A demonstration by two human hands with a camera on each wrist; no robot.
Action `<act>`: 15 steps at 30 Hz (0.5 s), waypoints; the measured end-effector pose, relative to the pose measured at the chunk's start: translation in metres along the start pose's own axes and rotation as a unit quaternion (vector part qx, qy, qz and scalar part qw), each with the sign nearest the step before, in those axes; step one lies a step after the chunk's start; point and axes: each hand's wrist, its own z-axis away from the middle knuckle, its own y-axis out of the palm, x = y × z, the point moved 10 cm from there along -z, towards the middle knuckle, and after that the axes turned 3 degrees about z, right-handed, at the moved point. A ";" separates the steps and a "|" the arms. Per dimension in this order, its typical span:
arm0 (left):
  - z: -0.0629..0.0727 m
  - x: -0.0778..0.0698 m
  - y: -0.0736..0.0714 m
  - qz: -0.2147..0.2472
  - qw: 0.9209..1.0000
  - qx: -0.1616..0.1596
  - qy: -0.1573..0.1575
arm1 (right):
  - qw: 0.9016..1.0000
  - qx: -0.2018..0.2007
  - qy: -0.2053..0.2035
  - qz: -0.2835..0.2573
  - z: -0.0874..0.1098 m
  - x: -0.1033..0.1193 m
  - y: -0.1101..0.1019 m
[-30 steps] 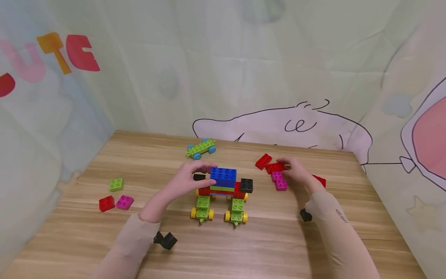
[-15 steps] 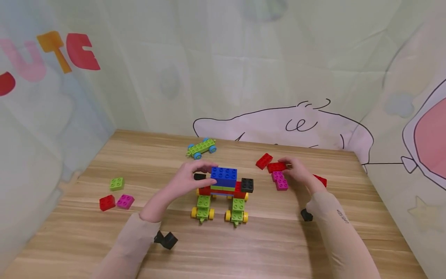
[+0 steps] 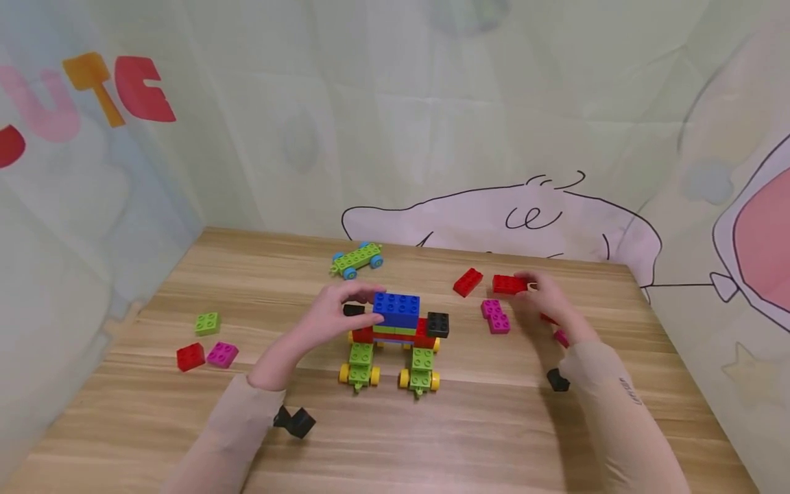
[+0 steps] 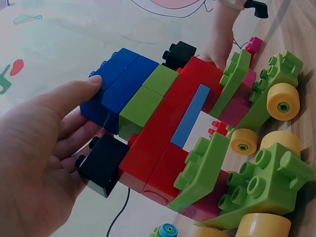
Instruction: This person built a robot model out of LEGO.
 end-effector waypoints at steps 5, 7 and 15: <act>0.000 -0.001 -0.001 0.000 1.000 0.002 0.002 | 0.999 -0.048 0.005 0.000 0.005 0.013 -0.019; 0.000 -0.002 -0.001 -0.001 1.000 0.002 0.001 | 0.998 -0.067 0.007 0.001 0.007 0.019 -0.025; 0.000 -0.002 -0.001 -0.006 1.000 0.001 0.005 | 0.991 -0.127 -0.036 -0.012 0.019 0.067 -0.041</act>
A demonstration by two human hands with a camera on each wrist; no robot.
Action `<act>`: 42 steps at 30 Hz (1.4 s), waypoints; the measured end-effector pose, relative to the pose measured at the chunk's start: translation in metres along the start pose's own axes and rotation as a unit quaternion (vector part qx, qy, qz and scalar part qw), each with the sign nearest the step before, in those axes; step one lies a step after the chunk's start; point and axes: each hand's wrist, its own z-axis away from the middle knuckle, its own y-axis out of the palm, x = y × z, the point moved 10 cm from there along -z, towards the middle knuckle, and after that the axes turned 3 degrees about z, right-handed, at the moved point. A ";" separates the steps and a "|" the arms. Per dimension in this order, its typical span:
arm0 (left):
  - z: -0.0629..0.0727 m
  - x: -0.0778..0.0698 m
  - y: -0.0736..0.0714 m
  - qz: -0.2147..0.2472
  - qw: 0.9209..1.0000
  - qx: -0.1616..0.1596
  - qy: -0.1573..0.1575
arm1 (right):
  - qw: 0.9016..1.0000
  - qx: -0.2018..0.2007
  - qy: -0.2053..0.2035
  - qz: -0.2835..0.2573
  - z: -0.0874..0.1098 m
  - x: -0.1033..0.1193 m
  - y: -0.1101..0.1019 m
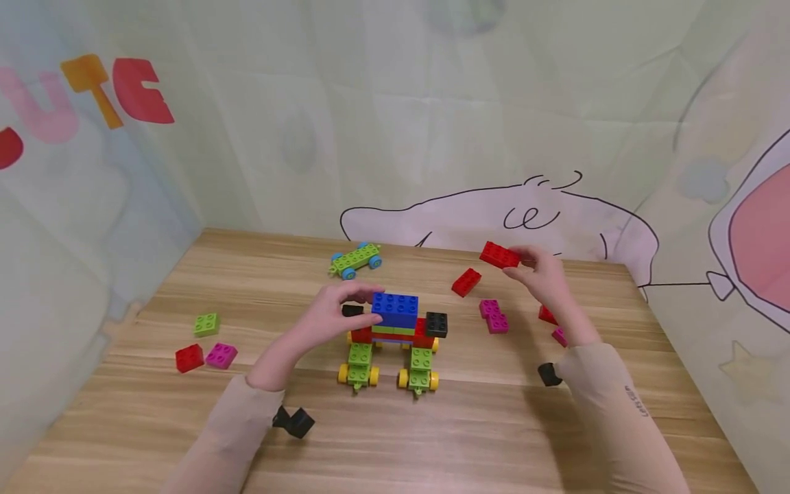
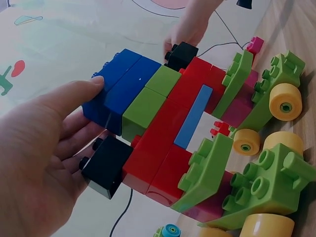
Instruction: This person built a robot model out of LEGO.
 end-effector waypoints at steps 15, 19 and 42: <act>0.004 -0.011 -0.021 0.004 0.998 -0.066 0.007 | 0.996 -0.030 -0.056 -0.059 0.017 0.102 0.006; 0.008 -0.018 -0.031 0.027 0.995 -0.100 0.014 | 0.992 -0.026 -0.093 -0.080 0.022 0.126 0.017; 0.012 -0.035 -0.030 0.043 0.995 -0.085 0.011 | 0.974 0.069 -0.183 -0.117 0.042 0.184 0.083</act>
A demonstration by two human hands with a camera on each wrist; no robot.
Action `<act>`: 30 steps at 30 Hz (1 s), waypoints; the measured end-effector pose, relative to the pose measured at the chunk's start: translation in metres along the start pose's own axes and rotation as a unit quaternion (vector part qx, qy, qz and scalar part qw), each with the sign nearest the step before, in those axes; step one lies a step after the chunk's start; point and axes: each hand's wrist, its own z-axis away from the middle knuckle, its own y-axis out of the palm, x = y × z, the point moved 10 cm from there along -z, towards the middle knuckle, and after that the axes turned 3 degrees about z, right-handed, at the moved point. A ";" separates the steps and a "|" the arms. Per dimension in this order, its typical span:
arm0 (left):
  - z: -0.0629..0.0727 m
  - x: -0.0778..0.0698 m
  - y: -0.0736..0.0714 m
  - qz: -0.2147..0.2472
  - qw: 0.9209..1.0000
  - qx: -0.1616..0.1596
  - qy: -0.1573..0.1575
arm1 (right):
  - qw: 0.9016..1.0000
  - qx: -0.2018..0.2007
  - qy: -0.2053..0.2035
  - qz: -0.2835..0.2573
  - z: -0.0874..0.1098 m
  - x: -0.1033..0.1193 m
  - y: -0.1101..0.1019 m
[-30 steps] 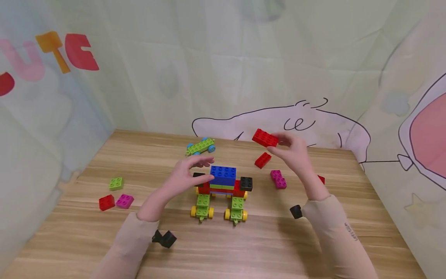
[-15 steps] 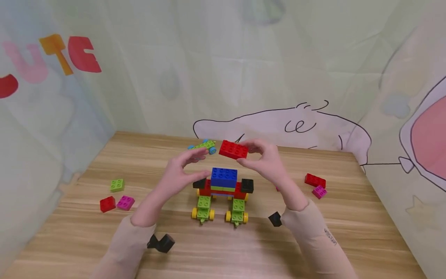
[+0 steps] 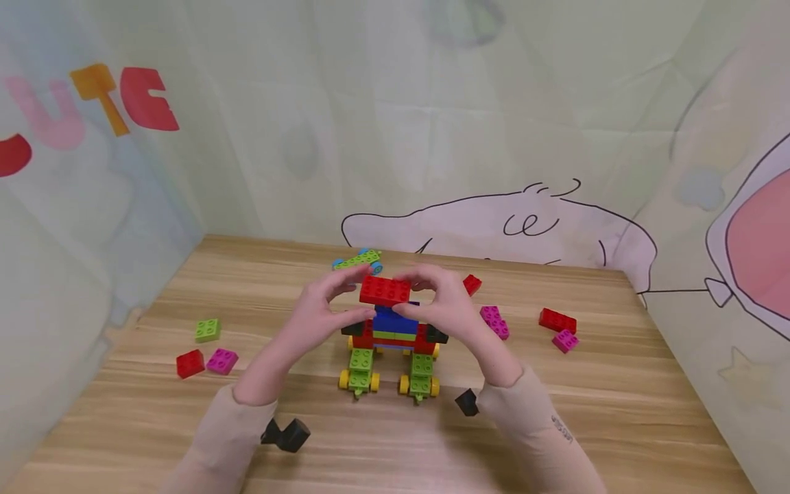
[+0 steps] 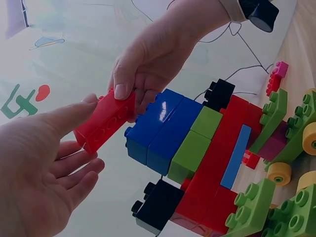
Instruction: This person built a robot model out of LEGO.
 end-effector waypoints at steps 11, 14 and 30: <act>0.000 0.008 0.008 0.017 0.999 0.022 -0.023 | 1.000 0.014 0.011 -0.013 0.004 -0.001 0.009; 0.000 0.007 0.009 0.022 0.999 0.030 -0.023 | 1.000 0.015 0.008 -0.014 0.006 0.000 0.010; -0.003 0.013 0.003 0.013 1.000 0.015 -0.018 | 1.000 0.017 -0.002 0.019 0.004 -0.002 0.011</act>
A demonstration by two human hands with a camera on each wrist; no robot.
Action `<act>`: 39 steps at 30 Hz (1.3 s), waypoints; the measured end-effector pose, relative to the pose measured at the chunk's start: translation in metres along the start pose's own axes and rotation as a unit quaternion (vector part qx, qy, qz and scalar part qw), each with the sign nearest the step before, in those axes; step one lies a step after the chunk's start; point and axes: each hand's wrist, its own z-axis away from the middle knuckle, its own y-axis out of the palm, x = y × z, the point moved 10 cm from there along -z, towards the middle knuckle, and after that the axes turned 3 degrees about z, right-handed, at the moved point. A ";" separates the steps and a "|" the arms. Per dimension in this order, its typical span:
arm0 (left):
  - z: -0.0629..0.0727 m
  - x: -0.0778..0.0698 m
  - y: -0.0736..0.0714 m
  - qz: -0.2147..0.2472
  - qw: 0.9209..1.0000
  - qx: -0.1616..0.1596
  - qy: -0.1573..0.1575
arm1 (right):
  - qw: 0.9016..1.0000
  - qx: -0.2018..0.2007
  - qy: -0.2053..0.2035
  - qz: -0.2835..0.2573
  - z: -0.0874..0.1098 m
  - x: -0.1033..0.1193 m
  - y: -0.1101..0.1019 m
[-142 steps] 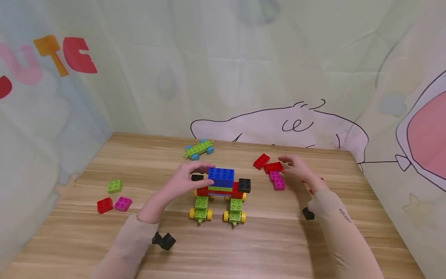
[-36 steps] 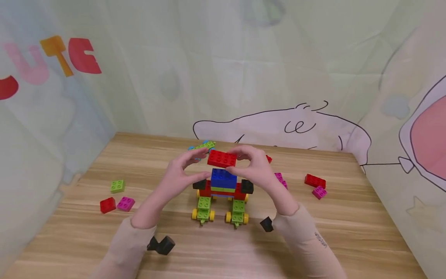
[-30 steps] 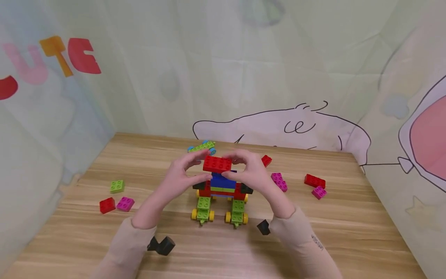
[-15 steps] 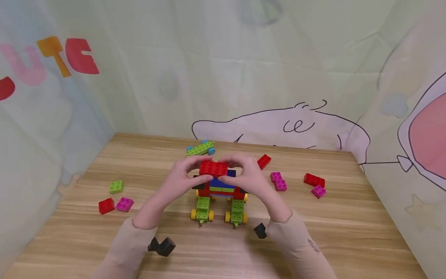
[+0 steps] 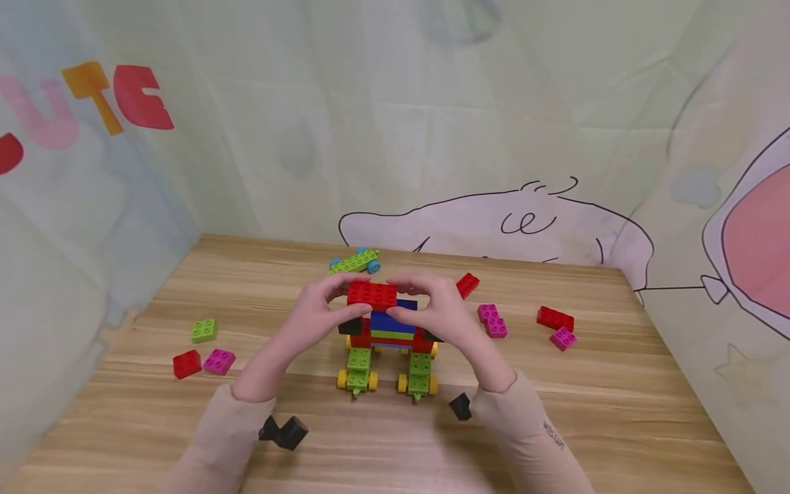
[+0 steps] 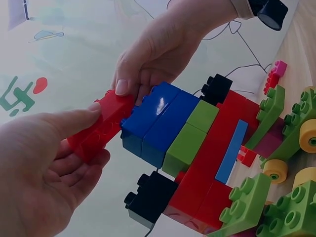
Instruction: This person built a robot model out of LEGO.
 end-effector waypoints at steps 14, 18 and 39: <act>0.000 0.003 0.004 -0.008 1.000 0.013 -0.017 | 1.000 0.008 0.026 -0.003 0.002 -0.009 0.004; -0.001 0.004 0.004 -0.007 1.000 0.015 -0.020 | 1.000 0.008 0.028 -0.010 0.002 -0.009 0.004; 0.000 0.009 0.004 0.002 0.998 0.029 -0.048 | 1.000 0.002 0.026 -0.003 0.002 -0.008 0.005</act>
